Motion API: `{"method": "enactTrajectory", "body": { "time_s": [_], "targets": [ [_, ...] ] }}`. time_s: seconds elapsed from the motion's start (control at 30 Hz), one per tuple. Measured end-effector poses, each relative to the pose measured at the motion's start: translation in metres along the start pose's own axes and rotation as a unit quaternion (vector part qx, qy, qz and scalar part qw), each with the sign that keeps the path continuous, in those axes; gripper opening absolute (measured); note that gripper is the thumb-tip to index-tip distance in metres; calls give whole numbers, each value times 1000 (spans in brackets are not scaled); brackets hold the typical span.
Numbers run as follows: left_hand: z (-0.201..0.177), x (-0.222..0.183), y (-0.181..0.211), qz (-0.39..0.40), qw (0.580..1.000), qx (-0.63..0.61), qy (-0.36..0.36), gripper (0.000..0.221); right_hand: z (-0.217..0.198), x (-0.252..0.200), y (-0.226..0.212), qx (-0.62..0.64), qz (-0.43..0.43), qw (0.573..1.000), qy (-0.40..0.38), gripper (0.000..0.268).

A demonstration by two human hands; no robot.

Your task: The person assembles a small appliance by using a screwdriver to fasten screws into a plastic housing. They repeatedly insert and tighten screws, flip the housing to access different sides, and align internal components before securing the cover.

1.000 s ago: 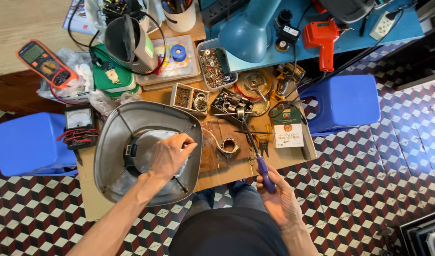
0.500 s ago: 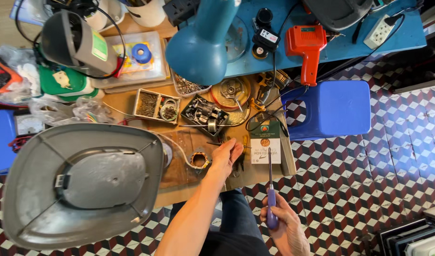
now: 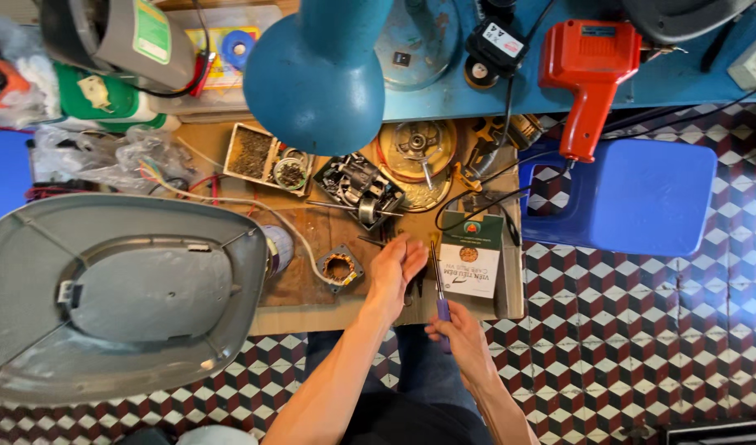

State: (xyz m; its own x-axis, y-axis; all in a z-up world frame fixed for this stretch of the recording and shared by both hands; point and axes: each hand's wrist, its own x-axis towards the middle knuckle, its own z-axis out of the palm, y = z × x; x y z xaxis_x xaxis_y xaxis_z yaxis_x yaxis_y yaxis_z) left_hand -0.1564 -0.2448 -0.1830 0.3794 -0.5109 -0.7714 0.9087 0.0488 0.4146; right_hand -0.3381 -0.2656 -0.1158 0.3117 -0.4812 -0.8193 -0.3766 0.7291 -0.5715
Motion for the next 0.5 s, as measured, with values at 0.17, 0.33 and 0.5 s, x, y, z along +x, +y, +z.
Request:
{"method": "enactTrajectory", "body": {
  "time_s": [0.17,0.33,0.5],
  "targets": [
    [-56,-134,47,84,981,168,56,38,36,47,12,-93,-97,991,-2,45],
    [-98,-250,128,283,870,319,247,33,50,74,2,-237,-221,942,82,47],
    [-127,-318,206,534,710,284,359,33,55,60,-5,-370,-252,884,136,44]
  ]
}}
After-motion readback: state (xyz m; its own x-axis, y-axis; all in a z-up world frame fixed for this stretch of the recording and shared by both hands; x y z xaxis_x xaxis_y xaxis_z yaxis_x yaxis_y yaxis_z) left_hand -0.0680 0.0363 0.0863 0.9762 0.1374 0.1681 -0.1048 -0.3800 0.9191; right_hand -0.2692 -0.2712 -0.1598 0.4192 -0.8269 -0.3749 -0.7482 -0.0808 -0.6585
